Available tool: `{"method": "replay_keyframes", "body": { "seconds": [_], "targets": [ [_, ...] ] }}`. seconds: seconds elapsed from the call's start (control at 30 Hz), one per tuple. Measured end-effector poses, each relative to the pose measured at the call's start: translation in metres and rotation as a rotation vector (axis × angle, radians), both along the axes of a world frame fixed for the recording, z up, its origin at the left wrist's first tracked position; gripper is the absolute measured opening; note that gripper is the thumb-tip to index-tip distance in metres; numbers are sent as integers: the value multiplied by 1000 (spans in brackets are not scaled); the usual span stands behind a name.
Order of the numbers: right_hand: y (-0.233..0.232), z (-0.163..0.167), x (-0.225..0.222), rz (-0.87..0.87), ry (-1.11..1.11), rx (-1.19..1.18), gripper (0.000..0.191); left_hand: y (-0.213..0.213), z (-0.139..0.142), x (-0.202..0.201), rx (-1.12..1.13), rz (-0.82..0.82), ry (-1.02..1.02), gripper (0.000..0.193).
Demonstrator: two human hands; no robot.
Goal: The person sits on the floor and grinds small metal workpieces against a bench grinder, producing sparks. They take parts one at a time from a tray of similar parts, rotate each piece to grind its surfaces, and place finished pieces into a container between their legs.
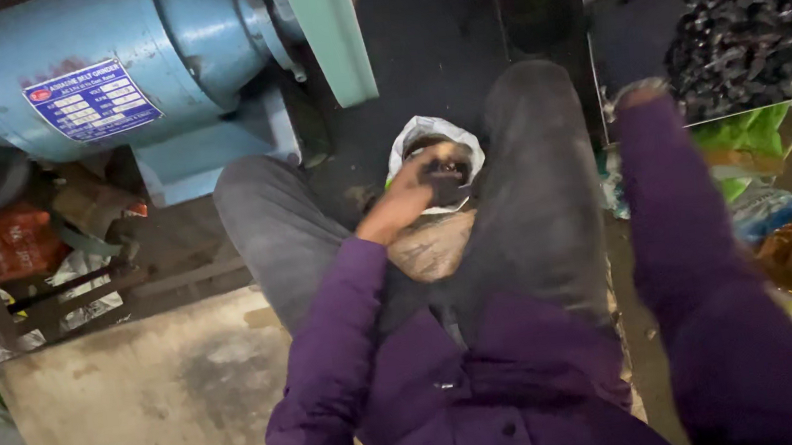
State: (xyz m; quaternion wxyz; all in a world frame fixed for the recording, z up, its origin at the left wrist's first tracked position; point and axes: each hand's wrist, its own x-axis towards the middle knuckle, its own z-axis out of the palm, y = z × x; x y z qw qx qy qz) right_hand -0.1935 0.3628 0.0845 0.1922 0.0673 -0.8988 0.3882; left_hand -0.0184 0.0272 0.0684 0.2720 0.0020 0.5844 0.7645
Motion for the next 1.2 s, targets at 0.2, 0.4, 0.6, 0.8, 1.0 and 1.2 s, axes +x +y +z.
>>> {"method": "replay_keyframes", "body": {
  "seconds": [0.2,0.4,0.6,0.8,1.0,1.2],
  "targets": [
    [-183,11,101,337,-191,541,31,-23,-32,-14,254,669,-392,41],
    [-231,36,144,495,-560,-439,36,-48,-29,12,-158,878,14,26],
    [-214,38,139,580,-1407,-1061,15,-37,-1,13,159,743,-28,29],
    [-227,18,124,516,-1193,-1253,15,-38,-8,0,176,714,-160,36],
    [-226,-6,98,459,-1319,-1342,17,-36,-32,-23,-10,745,-121,41],
    [-215,-6,106,685,-834,-803,25,-34,-43,-7,-58,732,-22,43]
  ]
}}
